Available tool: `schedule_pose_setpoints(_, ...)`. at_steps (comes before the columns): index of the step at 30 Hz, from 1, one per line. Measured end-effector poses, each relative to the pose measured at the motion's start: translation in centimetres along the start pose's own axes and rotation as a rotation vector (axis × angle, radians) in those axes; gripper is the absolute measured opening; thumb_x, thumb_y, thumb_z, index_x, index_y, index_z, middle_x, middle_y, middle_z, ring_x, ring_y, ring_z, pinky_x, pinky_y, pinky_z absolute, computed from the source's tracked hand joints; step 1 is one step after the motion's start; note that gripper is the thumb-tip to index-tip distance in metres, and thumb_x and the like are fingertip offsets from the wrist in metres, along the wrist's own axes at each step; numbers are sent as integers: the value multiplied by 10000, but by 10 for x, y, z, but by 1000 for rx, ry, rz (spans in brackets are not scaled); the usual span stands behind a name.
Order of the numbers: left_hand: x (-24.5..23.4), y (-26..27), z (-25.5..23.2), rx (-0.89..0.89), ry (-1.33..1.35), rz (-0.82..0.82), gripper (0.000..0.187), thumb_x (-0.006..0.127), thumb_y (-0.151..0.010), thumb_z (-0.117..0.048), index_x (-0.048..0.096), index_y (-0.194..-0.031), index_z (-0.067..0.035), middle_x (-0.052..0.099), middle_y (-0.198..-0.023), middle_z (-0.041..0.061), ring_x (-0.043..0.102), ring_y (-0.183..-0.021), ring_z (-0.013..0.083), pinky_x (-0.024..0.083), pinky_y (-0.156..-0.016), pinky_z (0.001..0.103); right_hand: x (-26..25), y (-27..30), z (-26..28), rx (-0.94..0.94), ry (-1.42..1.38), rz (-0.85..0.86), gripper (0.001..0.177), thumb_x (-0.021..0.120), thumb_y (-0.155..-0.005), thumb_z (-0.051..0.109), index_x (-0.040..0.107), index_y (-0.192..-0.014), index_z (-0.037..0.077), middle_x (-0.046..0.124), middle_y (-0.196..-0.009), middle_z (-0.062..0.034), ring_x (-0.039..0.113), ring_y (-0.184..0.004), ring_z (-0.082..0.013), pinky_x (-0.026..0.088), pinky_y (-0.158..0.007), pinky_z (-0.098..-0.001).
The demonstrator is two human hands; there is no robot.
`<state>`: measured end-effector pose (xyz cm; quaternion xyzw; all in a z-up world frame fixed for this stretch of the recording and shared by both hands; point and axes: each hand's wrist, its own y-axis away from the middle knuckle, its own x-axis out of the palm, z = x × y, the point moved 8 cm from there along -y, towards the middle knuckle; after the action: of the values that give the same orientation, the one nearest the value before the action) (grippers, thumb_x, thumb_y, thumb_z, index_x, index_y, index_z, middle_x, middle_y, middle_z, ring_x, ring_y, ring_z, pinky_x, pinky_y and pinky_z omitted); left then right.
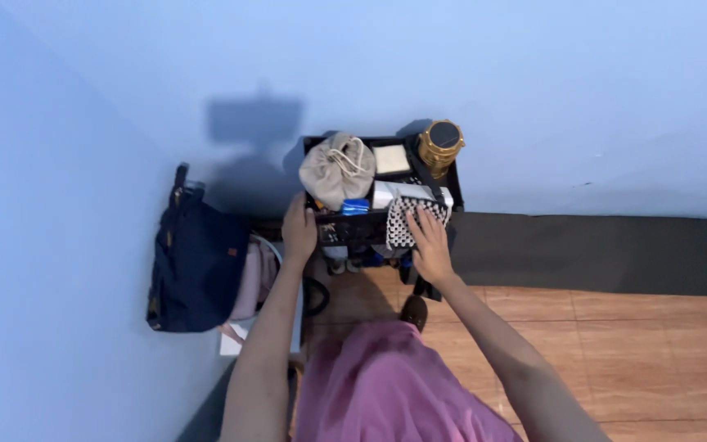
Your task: Organize bags and items on a shelf and then clean a floor mat using a blue squeegee.
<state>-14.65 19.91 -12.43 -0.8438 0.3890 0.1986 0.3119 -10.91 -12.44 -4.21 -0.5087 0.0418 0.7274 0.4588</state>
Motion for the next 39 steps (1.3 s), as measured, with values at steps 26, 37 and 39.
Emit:
schedule_pose_setpoints(26,-19,-18,-12,-314,57,184,425,650,-939,-218,581,-1358,-246,713,-1222,156,661,-1124,396,527,-894,503,157,-27,24,-195,582,455,857,538,-872,75,175,-1627,252,226,-1679,-59,223,-1525,-334,154,-1236,-547)
schedule_pose_setpoints(37,-20,-19,-14,-347,66,250,458,639,-956,-227,554,-1405,-260,696,-1247,172,635,-1162,399,508,-929,504,139,-17,2,-302,805,542,919,490,-913,73,19,-1663,319,97,-1730,86,127,-1573,-147,101,-1273,-466)
schedule_pose_setpoints(39,-19,-18,-16,-362,72,240,456,637,-960,-236,565,-1409,-273,702,-1239,168,642,-1175,384,511,-950,492,140,-22,13,-255,684,512,885,482,-904,83,21,-1625,306,99,-1708,70,110,-1566,-179,66,-1250,-491)
